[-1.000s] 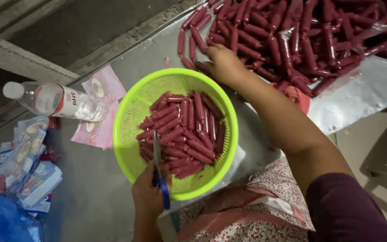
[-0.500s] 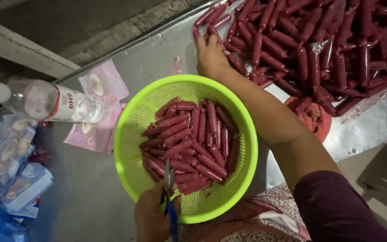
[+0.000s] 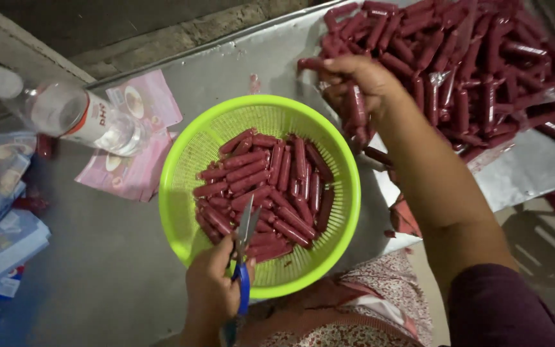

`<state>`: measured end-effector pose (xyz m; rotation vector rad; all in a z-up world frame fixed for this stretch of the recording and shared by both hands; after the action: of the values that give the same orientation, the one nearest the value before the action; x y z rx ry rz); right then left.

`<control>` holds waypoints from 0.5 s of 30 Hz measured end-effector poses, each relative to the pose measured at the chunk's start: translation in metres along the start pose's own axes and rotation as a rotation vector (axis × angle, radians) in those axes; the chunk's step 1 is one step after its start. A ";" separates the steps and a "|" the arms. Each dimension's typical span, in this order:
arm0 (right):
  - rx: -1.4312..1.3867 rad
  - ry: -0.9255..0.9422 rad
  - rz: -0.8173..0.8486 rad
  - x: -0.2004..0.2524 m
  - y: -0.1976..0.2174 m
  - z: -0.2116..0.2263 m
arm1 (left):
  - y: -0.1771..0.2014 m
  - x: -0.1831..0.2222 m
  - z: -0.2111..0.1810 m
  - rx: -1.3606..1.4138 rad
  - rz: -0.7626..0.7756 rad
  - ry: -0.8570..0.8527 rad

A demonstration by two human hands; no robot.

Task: Cutting individual sausages from a continuous chain using scissors and collecting them in a basket.

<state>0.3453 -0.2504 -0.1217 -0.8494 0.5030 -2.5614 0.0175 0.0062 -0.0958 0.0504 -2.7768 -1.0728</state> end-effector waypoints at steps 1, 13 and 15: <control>0.067 0.050 0.029 0.019 -0.008 0.014 | 0.007 0.001 -0.017 0.050 -0.099 -0.227; 0.474 0.515 -0.064 0.143 -0.037 0.142 | 0.002 0.006 -0.007 0.026 -0.213 -0.397; 0.493 0.502 -0.116 0.154 -0.040 0.151 | -0.003 0.003 -0.002 0.032 -0.185 -0.356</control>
<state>0.3161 -0.3203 0.0846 -0.0631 -0.0602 -2.8158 0.0143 0.0023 -0.0961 0.1350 -3.1599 -1.1815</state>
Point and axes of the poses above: each hand's wrist, its own x-axis away from the middle knuckle, its own y-axis out of the back of the hand, z = x × y, the point moved 7 cm from there along -x, towards the middle knuckle, and after that the axes turned 8 degrees about x, right-handed, at the moved point
